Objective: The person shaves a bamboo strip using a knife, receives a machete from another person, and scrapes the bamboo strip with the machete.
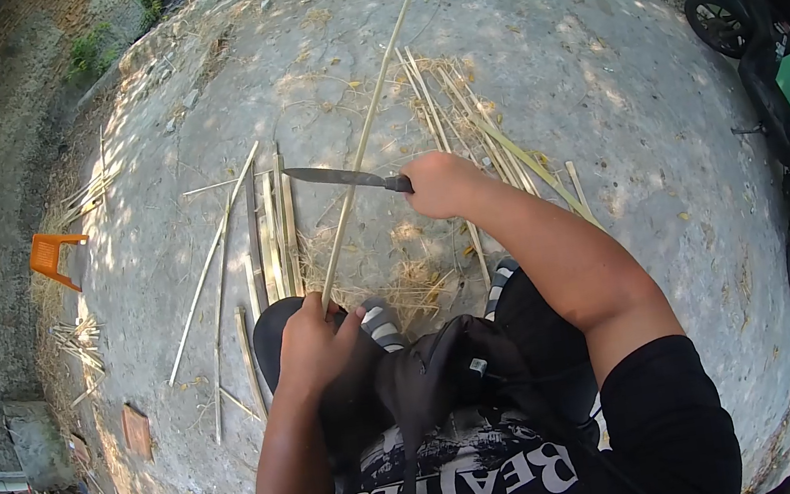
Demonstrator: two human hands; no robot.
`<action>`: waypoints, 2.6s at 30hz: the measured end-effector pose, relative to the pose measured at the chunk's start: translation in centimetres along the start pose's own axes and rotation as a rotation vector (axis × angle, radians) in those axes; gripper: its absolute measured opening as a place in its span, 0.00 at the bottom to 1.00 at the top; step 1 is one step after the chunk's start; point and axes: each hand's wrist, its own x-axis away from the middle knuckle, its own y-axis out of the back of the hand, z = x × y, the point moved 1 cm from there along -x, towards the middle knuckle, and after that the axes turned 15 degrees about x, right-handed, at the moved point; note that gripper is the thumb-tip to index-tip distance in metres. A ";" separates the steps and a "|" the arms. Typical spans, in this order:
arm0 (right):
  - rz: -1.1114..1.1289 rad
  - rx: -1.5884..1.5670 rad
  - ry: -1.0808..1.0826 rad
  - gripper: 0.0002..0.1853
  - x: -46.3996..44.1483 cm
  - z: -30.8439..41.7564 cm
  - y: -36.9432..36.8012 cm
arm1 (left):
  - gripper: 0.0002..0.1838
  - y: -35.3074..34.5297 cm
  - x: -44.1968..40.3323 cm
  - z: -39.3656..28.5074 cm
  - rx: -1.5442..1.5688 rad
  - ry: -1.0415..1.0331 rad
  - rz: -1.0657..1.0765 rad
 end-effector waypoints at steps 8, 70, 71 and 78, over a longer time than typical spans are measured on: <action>-0.006 -0.084 -0.093 0.12 -1.4 -2.4 -0.4 | 0.25 -0.4 -0.1 1.0 0.006 -0.086 -0.003; -0.008 0.032 -0.060 0.11 0.2 0.5 0.1 | 0.28 0.3 0.1 -0.1 0.048 0.042 0.045; -0.001 0.005 -0.116 0.11 -0.3 -0.2 0.0 | 0.28 0.2 0.3 -0.1 0.040 0.034 0.057; -0.037 0.036 -0.041 0.12 0.9 -0.4 0.4 | 0.28 0.1 -0.1 0.3 0.012 0.045 0.062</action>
